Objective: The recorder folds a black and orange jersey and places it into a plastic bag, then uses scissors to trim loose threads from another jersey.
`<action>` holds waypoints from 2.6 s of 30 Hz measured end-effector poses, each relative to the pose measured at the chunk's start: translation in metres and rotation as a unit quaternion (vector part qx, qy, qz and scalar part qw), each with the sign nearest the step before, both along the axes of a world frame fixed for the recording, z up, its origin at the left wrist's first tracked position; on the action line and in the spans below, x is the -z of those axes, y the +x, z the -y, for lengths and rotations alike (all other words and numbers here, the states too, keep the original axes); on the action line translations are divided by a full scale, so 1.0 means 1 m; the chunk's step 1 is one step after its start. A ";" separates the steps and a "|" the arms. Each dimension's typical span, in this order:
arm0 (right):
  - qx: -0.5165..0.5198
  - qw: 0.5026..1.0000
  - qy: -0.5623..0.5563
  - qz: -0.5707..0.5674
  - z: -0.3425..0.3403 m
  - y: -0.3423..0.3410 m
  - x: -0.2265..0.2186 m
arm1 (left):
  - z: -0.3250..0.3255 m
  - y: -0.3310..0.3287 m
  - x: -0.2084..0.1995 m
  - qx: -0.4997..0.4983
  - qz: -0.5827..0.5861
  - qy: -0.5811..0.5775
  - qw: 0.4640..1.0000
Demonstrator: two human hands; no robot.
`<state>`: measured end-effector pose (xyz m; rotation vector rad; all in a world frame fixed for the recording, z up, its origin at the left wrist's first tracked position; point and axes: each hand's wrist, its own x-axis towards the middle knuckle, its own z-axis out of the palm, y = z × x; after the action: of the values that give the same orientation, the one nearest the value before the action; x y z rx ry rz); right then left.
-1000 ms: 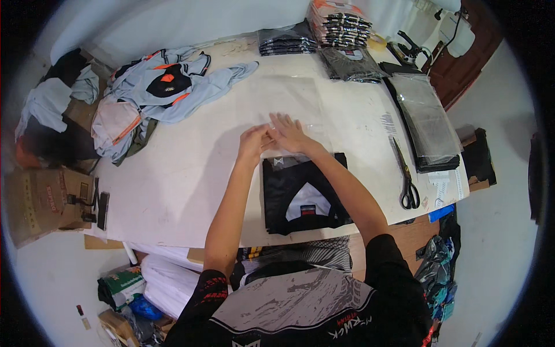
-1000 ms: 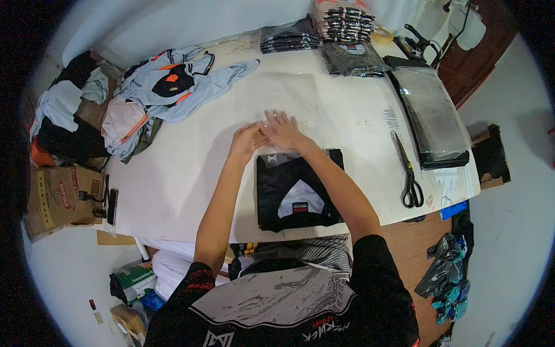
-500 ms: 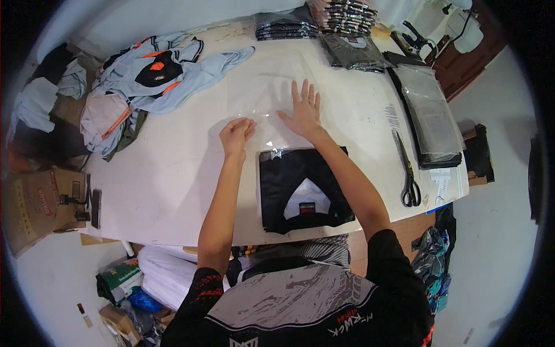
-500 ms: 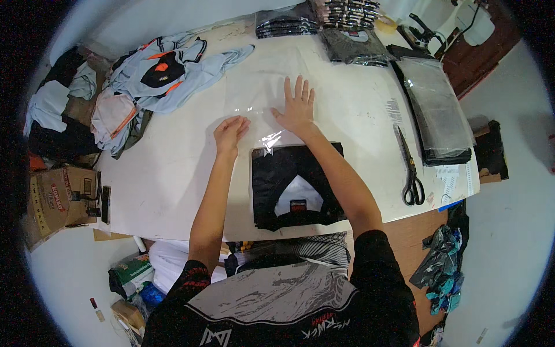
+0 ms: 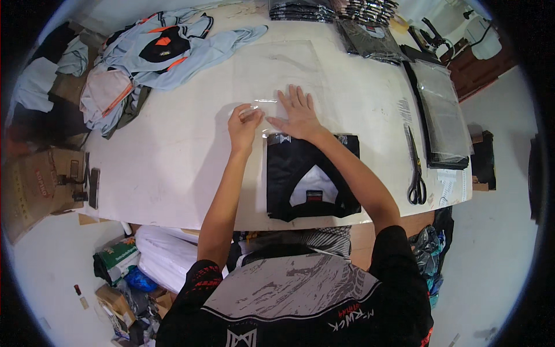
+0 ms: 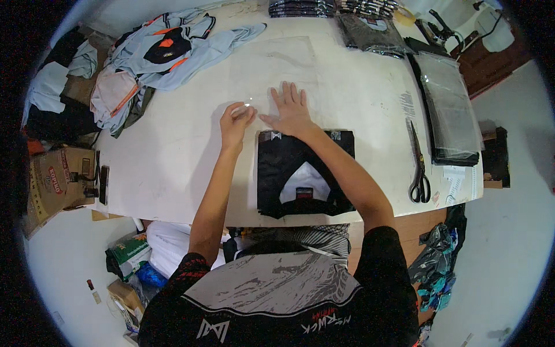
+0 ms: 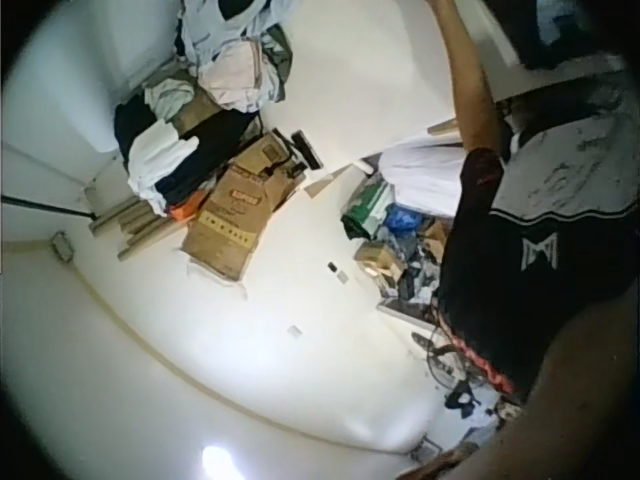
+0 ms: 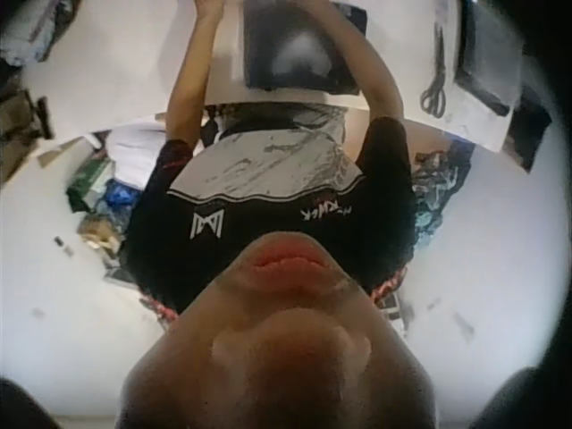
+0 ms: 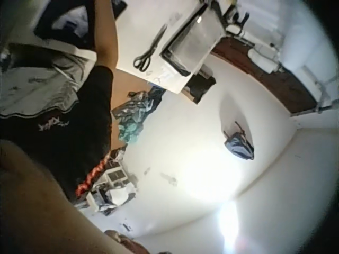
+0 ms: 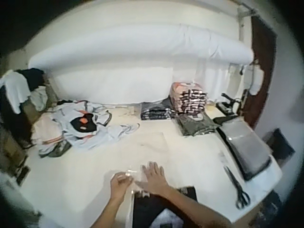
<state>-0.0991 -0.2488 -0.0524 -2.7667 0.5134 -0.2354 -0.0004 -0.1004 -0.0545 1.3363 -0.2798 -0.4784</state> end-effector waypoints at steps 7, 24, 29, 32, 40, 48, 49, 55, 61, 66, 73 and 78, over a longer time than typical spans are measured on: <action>-0.006 1.000 -0.005 -0.022 -0.011 -0.030 -0.012 | -0.011 -0.016 -0.002 0.026 -0.014 -0.021 0.999; 0.033 0.990 -0.010 0.137 -0.035 -0.161 -0.060 | -0.040 -0.029 -0.023 0.164 -0.123 0.048 0.978; 0.214 0.955 -0.027 0.202 -0.002 -0.178 -0.051 | -0.013 -0.020 -0.022 0.203 -0.113 0.003 0.973; 0.238 0.936 -0.042 0.256 0.013 -0.182 -0.047 | -0.001 -0.009 -0.022 0.250 -0.099 0.024 0.963; 0.200 0.941 0.035 0.269 0.025 -0.199 -0.037 | 0.009 -0.018 -0.029 0.253 -0.080 0.067 0.962; 0.149 0.948 0.042 0.277 0.045 -0.200 -0.026 | 0.012 -0.020 -0.022 0.207 -0.061 0.061 0.975; 0.150 0.948 0.041 0.278 0.045 -0.202 -0.024 | 0.013 -0.020 -0.021 0.208 -0.061 0.061 0.974; 0.154 0.948 0.014 0.279 0.043 -0.207 -0.023 | 0.010 -0.026 -0.023 0.197 -0.038 0.080 0.976; 0.119 0.946 -0.032 0.301 0.045 -0.207 -0.014 | 0.015 -0.023 -0.026 0.219 -0.027 0.086 0.972; 0.165 0.943 -0.020 0.287 0.037 -0.208 -0.021 | 0.014 -0.021 -0.025 0.219 -0.052 0.077 0.971; 0.170 0.946 -0.036 0.274 0.019 -0.224 -0.017 | 0.007 -0.023 -0.023 0.232 -0.038 0.082 0.968; 0.153 0.948 -0.027 0.277 0.014 -0.226 -0.019 | 0.003 -0.026 -0.027 0.248 -0.042 0.076 0.965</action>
<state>-0.3255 -0.2633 -0.0336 -2.4888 0.7769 -1.0711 -0.0264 -0.1034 -0.0272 1.3887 -0.5208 -0.9907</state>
